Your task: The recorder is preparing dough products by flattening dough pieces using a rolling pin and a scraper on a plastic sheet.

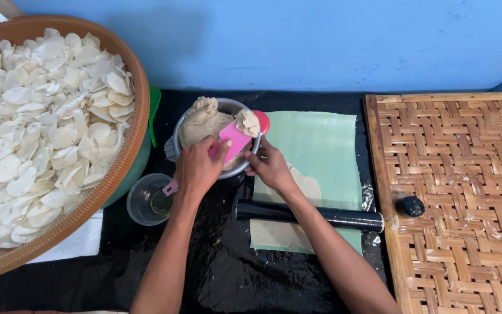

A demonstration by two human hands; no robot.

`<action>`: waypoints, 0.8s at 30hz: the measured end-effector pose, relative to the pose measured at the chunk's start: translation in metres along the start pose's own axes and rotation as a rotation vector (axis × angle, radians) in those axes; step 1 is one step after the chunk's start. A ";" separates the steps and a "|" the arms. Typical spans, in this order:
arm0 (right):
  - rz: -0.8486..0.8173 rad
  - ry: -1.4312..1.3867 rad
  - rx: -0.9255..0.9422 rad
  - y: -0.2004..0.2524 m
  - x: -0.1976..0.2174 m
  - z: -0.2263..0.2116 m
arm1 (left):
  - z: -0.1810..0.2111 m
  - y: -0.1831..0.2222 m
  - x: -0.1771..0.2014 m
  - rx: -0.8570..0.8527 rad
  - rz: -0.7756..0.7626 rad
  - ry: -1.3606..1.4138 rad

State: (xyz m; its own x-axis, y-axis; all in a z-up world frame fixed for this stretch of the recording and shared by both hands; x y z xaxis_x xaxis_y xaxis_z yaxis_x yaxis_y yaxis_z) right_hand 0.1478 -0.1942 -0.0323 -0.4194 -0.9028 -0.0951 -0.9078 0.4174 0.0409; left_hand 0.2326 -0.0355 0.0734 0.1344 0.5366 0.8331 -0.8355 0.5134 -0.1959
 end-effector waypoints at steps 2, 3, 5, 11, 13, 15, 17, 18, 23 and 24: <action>0.011 0.101 -0.020 0.011 0.007 -0.010 | 0.007 0.003 0.004 -0.021 0.019 0.022; 0.019 0.199 -0.048 0.019 0.010 -0.011 | 0.009 0.007 0.006 -0.037 0.033 0.043; -0.025 0.487 -0.023 0.061 0.021 -0.049 | 0.019 0.028 0.021 -0.067 0.082 0.122; -0.209 1.150 0.037 0.155 0.094 -0.084 | 0.015 0.101 0.014 -0.021 0.031 0.320; -0.223 1.299 0.013 0.163 0.120 -0.068 | 0.013 0.121 0.002 0.011 -0.018 0.300; -0.123 1.210 0.061 0.164 0.139 -0.069 | 0.017 0.140 -0.011 0.005 -0.058 0.309; -0.079 1.214 0.052 0.152 0.146 -0.064 | 0.032 0.152 -0.017 -0.023 -0.090 0.361; -0.030 1.220 0.056 0.145 0.151 -0.063 | 0.042 0.158 -0.019 -0.058 -0.109 0.413; 0.067 1.234 0.231 0.116 0.154 -0.067 | 0.072 0.179 -0.054 -0.206 -0.281 0.352; 0.072 1.268 0.311 0.111 0.151 -0.067 | 0.075 0.184 -0.068 -0.264 -0.335 0.281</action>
State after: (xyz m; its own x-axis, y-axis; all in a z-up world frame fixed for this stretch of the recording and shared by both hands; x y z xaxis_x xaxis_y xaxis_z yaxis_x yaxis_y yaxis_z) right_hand -0.0170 -0.2913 0.0240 -0.3322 -0.2747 0.9023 -0.9164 0.3204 -0.2399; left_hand 0.0297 -0.0278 0.0195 0.5406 0.4543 0.7080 -0.5636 0.8204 -0.0961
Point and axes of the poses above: each hand's wrist, its own y-axis away from the middle knuckle, its own x-axis out of the back of the hand, z = x × y, the point moved 6 cm from there along -y, towards the middle knuckle, and after that the axes turned 2 degrees about -y, right-handed, at the moved point
